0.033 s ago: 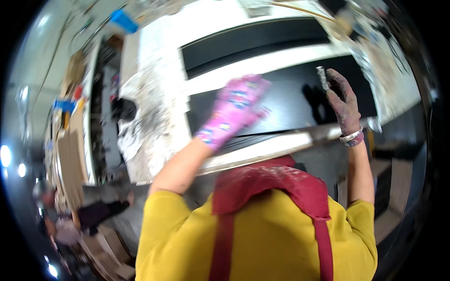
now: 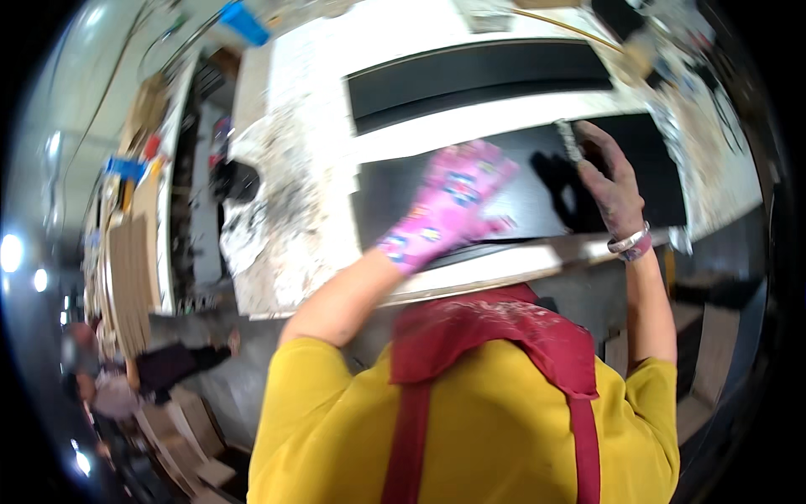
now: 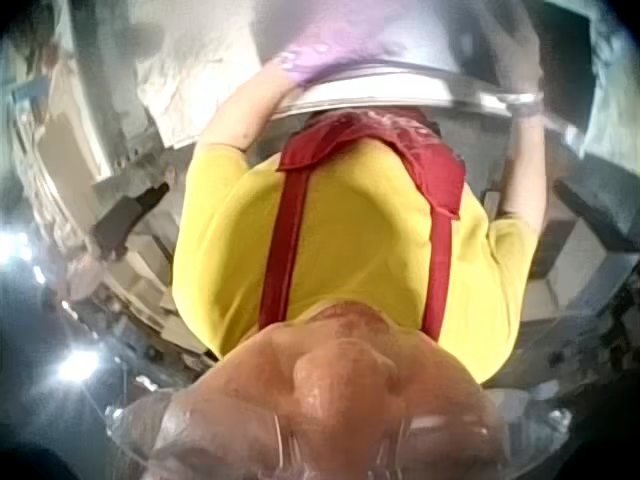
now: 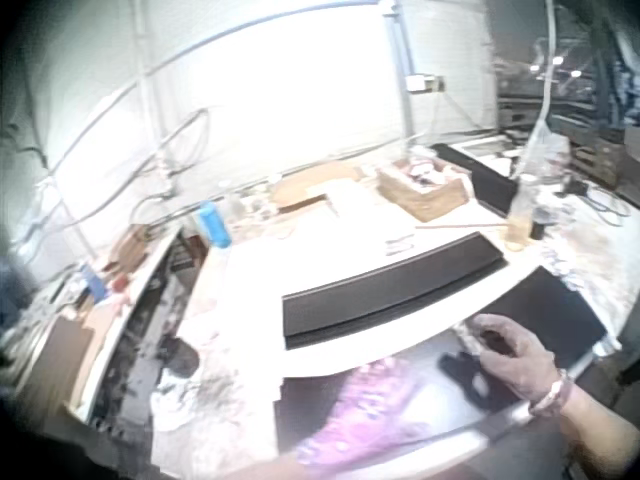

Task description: The person wipes down black rectangular panels with a white cloth, handling them one at a time on a workshop table.

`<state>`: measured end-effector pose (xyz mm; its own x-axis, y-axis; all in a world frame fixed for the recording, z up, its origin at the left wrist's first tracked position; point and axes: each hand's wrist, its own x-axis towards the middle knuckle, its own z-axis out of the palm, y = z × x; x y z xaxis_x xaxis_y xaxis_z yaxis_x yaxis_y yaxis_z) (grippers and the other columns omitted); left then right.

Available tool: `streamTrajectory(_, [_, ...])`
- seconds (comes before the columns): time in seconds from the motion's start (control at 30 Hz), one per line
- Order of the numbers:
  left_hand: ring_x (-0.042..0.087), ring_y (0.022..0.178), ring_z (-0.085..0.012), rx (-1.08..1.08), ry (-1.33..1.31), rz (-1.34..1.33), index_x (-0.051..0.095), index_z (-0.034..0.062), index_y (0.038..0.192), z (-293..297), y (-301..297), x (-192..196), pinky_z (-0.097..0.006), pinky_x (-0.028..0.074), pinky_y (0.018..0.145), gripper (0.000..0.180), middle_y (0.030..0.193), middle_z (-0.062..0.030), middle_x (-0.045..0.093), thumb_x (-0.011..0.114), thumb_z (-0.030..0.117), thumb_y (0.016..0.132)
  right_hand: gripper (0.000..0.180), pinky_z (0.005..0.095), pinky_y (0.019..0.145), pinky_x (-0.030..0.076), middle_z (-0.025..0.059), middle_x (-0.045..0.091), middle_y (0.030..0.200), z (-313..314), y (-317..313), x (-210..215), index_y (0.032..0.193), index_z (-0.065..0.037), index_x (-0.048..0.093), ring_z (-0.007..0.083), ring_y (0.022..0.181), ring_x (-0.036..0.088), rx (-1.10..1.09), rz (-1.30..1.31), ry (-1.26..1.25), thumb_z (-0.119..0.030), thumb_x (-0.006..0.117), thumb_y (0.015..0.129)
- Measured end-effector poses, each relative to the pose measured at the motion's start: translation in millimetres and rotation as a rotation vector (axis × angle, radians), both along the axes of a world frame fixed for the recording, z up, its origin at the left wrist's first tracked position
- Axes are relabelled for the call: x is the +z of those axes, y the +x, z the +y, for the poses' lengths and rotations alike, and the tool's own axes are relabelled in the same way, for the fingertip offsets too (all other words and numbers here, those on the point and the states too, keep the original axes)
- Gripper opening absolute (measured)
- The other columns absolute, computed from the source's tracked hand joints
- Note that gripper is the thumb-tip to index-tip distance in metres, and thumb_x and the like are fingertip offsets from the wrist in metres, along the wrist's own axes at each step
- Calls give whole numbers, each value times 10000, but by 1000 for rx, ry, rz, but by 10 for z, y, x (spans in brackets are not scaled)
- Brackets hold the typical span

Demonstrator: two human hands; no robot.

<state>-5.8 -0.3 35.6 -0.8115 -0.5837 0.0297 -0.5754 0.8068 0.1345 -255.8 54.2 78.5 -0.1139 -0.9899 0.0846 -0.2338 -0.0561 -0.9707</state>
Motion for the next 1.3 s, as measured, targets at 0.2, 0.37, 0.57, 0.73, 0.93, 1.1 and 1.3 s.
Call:
streamTrajectory(0.2, [177, 1437, -379, -17, 84, 435, 280, 111, 1482, 375, -80, -243, -457, 160, 1181, 904, 1539, -189, 231, 684, 457, 750, 428, 337, 924, 478, 129, 613, 1214, -1150, 2455, 288, 1221, -114, 607, 247, 1065, 615, 615, 446, 94, -356, 630, 869])
streamTrajectory(0.37, [213, 1428, -374, 19, -31, 325, 259, 120, 1493, 374, -197, -361, -474, 165, 1174, 751, 1548, -170, 238, 493, 506, 892, 446, 420, 871, 488, 163, 630, 1076, -1493, 3442, -503, 1147, -101, 639, 330, 990, 619, 886, 614, -248, -355, 686, 783])
streamTrajectory(0.57, [229, 1420, -352, -17, -199, -37, 304, 171, 1485, 269, -208, -413, -566, 135, 1139, 757, 1536, -150, 276, 428, 621, 889, 529, 412, 946, 474, 139, 568, 1261, -1328, 1806, -102, 1276, -158, 576, 321, 1132, 575, 539, 673, -607, -372, 690, 807])
streamTrajectory(0.73, [405, 1339, -340, 112, 228, 210, 461, 96, 1392, -1, -445, 357, -440, 289, 1111, 669, 1402, -168, 482, 590, 496, 872, 448, 325, 1006, 421, 94, 570, 1313, -796, -1629, 416, 1314, -124, 550, 251, 1183, 553, -200, 629, -63, -305, 588, 906])
streamTrajectory(0.93, [484, 1247, -376, 207, 202, 104, 349, 123, 1466, -409, -950, 207, -428, 370, 1055, 728, 1326, -191, 529, 587, 484, 880, 670, 353, 1105, 323, 175, 489, 1407, 152, -3686, -661, 1437, -143, 408, 322, 1326, 439, -409, 781, 382, -398, 640, 863])
streamTrajectory(1.1, [576, 1105, -382, 349, 364, -22, 370, 174, 1455, -443, -1145, 241, -427, 457, 931, 638, 1161, -234, 585, 554, 456, 913, 595, 349, 1087, 342, 167, 509, 1384, 237, -3596, -1364, 1404, -130, 450, 343, 1284, 469, -324, 854, 380, -333, 616, 870])
streamTrajectory(1.3, [620, 931, -340, 338, 203, 52, 434, 147, 1412, -460, -1083, 23, -429, 488, 817, 635, 983, -187, 619, 568, 487, 892, 541, 304, 1029, 390, 206, 541, 1330, 882, -3675, -952, 1306, -73, 560, 314, 1213, 528, -841, 223, 347, -327, 668, 841])
